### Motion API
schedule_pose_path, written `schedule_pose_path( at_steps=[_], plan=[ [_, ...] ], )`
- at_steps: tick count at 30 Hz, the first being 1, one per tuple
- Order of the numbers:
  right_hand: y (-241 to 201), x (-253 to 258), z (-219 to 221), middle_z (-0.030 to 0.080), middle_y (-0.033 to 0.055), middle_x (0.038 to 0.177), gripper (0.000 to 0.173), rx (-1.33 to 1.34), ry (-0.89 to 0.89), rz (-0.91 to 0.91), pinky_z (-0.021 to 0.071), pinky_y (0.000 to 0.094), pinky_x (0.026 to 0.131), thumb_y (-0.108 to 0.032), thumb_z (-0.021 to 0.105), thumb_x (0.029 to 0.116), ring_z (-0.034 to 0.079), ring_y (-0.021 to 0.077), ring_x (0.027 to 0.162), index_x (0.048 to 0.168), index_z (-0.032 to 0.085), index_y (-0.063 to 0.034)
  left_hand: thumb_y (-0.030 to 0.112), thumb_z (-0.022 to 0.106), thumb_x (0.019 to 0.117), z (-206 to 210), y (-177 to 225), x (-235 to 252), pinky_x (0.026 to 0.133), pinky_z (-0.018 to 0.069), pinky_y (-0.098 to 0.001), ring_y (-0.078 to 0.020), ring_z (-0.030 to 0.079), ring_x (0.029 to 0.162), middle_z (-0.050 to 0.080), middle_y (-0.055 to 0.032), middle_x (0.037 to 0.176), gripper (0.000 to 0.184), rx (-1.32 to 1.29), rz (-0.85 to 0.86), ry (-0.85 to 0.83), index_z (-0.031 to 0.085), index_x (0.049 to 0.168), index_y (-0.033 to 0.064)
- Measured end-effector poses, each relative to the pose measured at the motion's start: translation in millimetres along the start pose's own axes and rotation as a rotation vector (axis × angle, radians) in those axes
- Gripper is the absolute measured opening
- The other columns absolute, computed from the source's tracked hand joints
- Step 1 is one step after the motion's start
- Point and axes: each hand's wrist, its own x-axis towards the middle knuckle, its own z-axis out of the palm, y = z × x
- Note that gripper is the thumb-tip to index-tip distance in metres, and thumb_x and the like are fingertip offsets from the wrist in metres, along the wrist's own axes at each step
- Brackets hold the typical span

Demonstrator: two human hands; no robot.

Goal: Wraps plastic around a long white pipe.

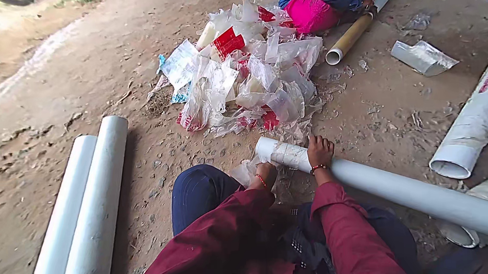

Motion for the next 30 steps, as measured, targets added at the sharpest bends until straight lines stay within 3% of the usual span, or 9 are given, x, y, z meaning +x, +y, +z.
schedule_pose_path(
  at_steps=[4, 6, 9, 14, 16, 20, 24, 27, 30],
  plan=[
    [7, 39, -3, 0.065, 0.0295, 0.129, 0.035, 0.022, -0.229, 0.012, 0.0404, 0.0621, 0.104, -0.003, 0.047, 0.1053, 0.060, 0.0479, 0.124, 0.136, 0.064, -0.0006, -0.003, 0.026, 0.1090, -37, -16, -33, 0.110, 0.0429, -0.0551, -0.0490, 0.050, 0.137, 0.048, -0.0379, 0.145, 0.044, 0.160, 0.084, -0.079, 0.031, 0.151, -0.0166],
    [13, 54, -2, 0.064, 0.0287, 0.131, 0.036, 0.020, -0.252, 0.001, 0.0386, 0.0611, 0.107, -0.004, 0.046, 0.1065, 0.058, 0.0468, 0.126, 0.139, 0.061, -0.0011, -0.007, 0.031, 0.1067, -27, -28, -28, 0.113, 0.0407, -0.0527, -0.0474, 0.050, 0.137, 0.051, -0.0360, 0.143, 0.041, 0.154, 0.147, 0.059, 0.041, 0.145, -0.0163],
    [19, 46, 7, 0.072, 0.0298, 0.112, 0.031, 0.013, 0.017, -0.160, 0.0434, 0.0643, 0.102, 0.003, 0.051, 0.1018, 0.068, 0.0498, 0.107, 0.127, 0.069, 0.0030, -0.009, 0.055, 0.0941, -17, -40, -13, 0.119, 0.0356, -0.0499, -0.0474, 0.042, 0.144, 0.042, -0.0366, 0.150, 0.042, -0.095, 0.206, 0.212, 0.051, 0.135, -0.0172],
    [24, -8, 8, 0.075, 0.0204, 0.089, 0.026, -0.105, 0.403, -0.212, 0.0476, 0.0621, 0.099, 0.005, 0.058, 0.0956, 0.074, 0.0411, 0.087, 0.110, 0.078, -0.0022, 0.049, 0.079, 0.0879, -26, -31, 11, 0.100, 0.0517, -0.0559, -0.0494, 0.045, 0.139, 0.016, -0.0267, 0.168, 0.103, -0.332, 0.078, 0.083, 0.024, 0.159, -0.0014],
    [17, -18, 5, 0.075, 0.0211, 0.091, 0.027, -0.111, 0.328, -0.167, 0.0459, 0.0628, 0.101, 0.005, 0.057, 0.0959, 0.073, 0.0417, 0.090, 0.112, 0.077, -0.0019, 0.032, 0.079, 0.0907, -23, -24, 20, 0.099, 0.0500, -0.0589, -0.0507, 0.047, 0.136, 0.022, -0.0269, 0.166, 0.103, -0.282, 0.061, 0.078, 0.013, 0.164, 0.0042],
    [5, -32, 19, 0.074, 0.0226, 0.095, 0.028, -0.078, 0.237, -0.204, 0.0454, 0.0663, 0.102, 0.009, 0.059, 0.0918, 0.073, 0.0430, 0.093, 0.112, 0.077, 0.0006, -0.013, 0.048, 0.0968, -22, -12, 20, 0.100, 0.0491, -0.0564, -0.0481, 0.052, 0.133, 0.030, -0.0292, 0.162, 0.070, -0.161, 0.051, 0.106, 0.022, 0.160, -0.0015],
    [12, -33, 25, 0.073, 0.0260, 0.102, 0.029, -0.085, 0.191, -0.196, 0.0480, 0.0650, 0.099, 0.008, 0.059, 0.0924, 0.071, 0.0477, 0.101, 0.114, 0.077, -0.0002, -0.004, 0.036, 0.1061, -27, -11, 6, 0.102, 0.0490, -0.0559, -0.0488, 0.052, 0.134, 0.038, -0.0358, 0.154, 0.045, -0.045, 0.088, -0.063, 0.035, 0.149, -0.0156],
    [14, -23, 29, 0.073, 0.0267, 0.101, 0.024, -0.049, 0.241, -0.176, 0.0552, 0.0608, 0.085, 0.000, 0.058, 0.0960, 0.072, 0.0480, 0.094, 0.110, 0.078, -0.0003, 0.006, 0.044, 0.1022, 27, -11, 48, 0.086, 0.0562, -0.0572, -0.0441, 0.067, 0.110, 0.067, -0.0296, 0.120, 0.031, 0.043, 0.042, 0.238, 0.068, 0.108, -0.0132],
    [0, -4, 3, 0.067, 0.0281, 0.125, 0.036, -0.019, -0.138, 0.047, 0.0507, 0.0596, 0.090, -0.008, 0.044, 0.1059, 0.067, 0.0474, 0.111, 0.134, 0.067, -0.0032, 0.003, 0.044, 0.1035, -17, -29, 5, 0.096, 0.0519, -0.0580, -0.0435, 0.064, 0.119, 0.066, -0.0283, 0.125, 0.030, 0.156, 0.063, 0.073, 0.067, 0.113, -0.0130]
  ],
)
